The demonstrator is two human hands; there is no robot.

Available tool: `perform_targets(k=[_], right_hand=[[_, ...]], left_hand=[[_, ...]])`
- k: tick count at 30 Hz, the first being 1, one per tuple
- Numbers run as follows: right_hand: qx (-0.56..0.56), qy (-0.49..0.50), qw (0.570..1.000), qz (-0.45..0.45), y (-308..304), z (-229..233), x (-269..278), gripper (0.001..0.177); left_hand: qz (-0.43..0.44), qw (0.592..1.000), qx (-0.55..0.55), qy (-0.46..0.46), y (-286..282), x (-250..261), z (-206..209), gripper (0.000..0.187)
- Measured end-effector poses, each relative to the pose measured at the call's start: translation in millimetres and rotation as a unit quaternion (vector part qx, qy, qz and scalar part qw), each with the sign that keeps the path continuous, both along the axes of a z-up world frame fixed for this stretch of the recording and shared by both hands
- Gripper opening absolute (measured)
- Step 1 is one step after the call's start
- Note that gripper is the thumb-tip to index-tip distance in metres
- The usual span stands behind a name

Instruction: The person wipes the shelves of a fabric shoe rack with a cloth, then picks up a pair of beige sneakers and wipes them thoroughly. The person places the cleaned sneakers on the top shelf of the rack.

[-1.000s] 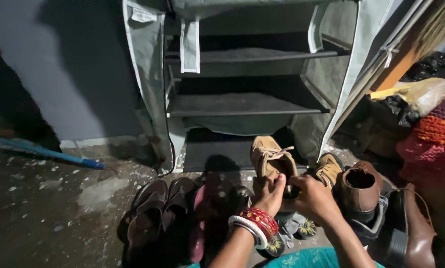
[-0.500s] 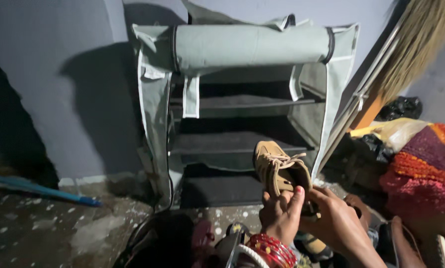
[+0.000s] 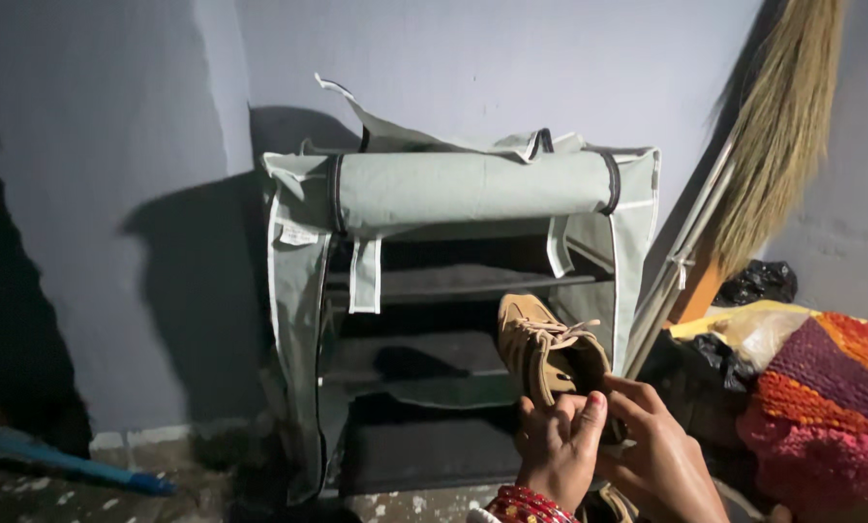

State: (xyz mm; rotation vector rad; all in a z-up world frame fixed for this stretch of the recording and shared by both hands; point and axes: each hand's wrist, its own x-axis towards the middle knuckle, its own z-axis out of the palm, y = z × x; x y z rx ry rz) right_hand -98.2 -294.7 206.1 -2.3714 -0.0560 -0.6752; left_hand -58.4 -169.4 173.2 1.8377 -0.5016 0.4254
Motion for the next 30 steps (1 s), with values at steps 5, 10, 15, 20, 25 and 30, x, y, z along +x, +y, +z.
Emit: perform_targets(k=[5, 10, 15, 20, 25, 30], right_hand=[[0.005, -0.037, 0.999, 0.010, -7, 0, 15, 0.069], [-0.021, -0.095, 0.995, 0.014, -13, 2, 28, 0.062], [-0.008, -0.107, 0.994, -0.013, -14, 16, 39, 0.060], [0.030, -0.059, 0.996, -0.053, -12, 41, 72, 0.049], [-0.030, -0.093, 0.993, -0.059, -19, 62, 123, 0.052], [-0.069, -0.122, 0.989, -0.052, -27, 73, 178, 0.041]], left_hand=[[-0.029, 0.998, 0.006, 0.052, -5, 12, 10, 0.059], [-0.056, 0.998, -0.014, 0.018, -8, 15, 22, 0.060], [-0.074, 0.996, -0.019, 0.043, -12, 30, 33, 0.059], [-0.024, 0.999, -0.009, 0.029, -12, 76, 44, 0.070], [-0.130, 0.986, -0.079, 0.068, -24, 129, 66, 0.091], [-0.108, 0.991, -0.020, 0.077, -28, 166, 82, 0.107]])
